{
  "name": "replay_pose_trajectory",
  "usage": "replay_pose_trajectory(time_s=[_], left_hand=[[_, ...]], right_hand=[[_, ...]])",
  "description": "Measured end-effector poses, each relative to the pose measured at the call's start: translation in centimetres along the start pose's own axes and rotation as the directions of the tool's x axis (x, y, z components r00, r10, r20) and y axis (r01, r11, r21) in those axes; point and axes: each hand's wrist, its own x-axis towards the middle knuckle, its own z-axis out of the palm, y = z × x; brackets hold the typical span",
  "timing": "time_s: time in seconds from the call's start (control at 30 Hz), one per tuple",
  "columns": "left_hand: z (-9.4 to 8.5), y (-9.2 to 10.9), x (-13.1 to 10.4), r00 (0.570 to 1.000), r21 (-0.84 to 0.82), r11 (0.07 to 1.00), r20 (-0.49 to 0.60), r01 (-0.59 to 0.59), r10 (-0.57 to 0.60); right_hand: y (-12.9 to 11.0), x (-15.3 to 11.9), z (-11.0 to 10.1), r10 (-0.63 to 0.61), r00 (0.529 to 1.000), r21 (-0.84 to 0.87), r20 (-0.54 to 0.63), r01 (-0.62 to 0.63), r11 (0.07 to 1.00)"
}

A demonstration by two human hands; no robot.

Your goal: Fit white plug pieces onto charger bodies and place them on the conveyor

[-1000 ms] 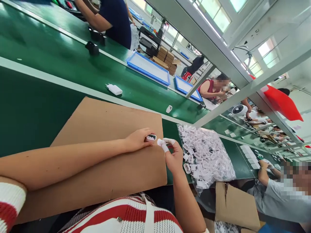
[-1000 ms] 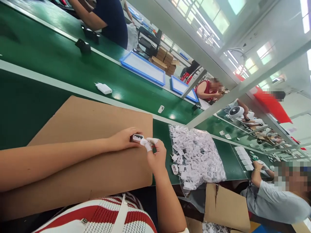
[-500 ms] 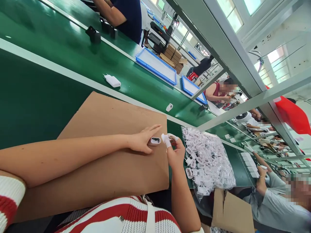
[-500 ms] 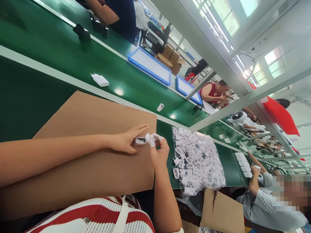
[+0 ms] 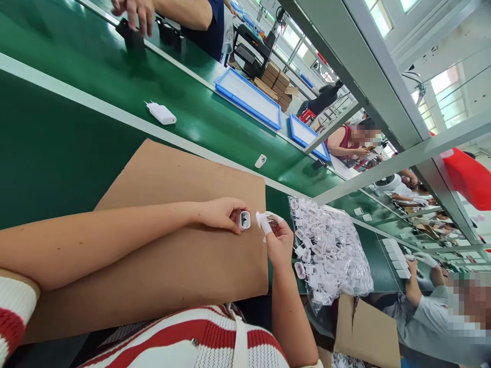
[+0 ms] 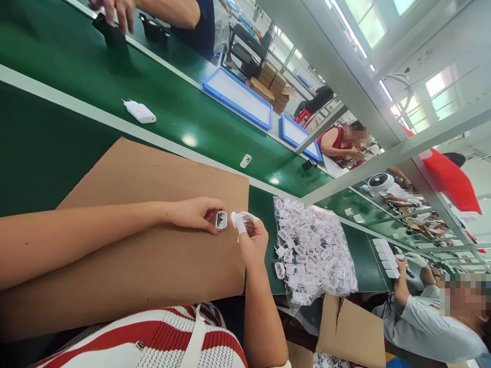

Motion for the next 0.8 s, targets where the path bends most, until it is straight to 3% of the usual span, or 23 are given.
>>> replay_pose_trajectory(time_s=[0.13, 0.27, 0.33, 0.5, 0.67, 0.8], left_hand=[[1.6, 0.2, 0.3, 0.971, 0.039, 0.996, -0.229, 0.078, -0.067], [2.2, 0.4, 0.3, 0.979, 0.139, 0.99, -0.203, 0.005, 0.023], [1.9, 0.3, 0.2, 0.983, 0.152, 0.988, -0.17, -0.037, 0.063], [1.6, -0.1, 0.1, 0.98, 0.113, 0.992, -0.185, -0.052, 0.073], [1.8, 0.0, 0.3, 0.981, 0.123, 0.992, -0.188, -0.025, 0.048], [1.8, 0.1, 0.4, 0.981, 0.133, 0.991, -0.19, -0.014, 0.039]], right_hand=[[0.2, 0.2, 0.3, -0.039, 0.998, -0.038, 0.055, 0.041, 0.998], [0.0, 0.3, 0.5, -0.154, 0.983, -0.221, 0.103, 0.173, 0.96], [0.0, 0.2, 0.5, -0.255, 0.953, -0.344, 0.166, 0.299, 0.89], [-0.2, 0.1, 0.5, -0.428, 0.821, -0.549, 0.378, 0.571, 0.61], [-1.0, -0.3, 0.9, -0.428, 0.77, -0.682, 0.474, 0.628, 0.374], [-1.2, -0.5, 1.0, -0.444, 0.762, -0.696, 0.47, 0.63, 0.344]])
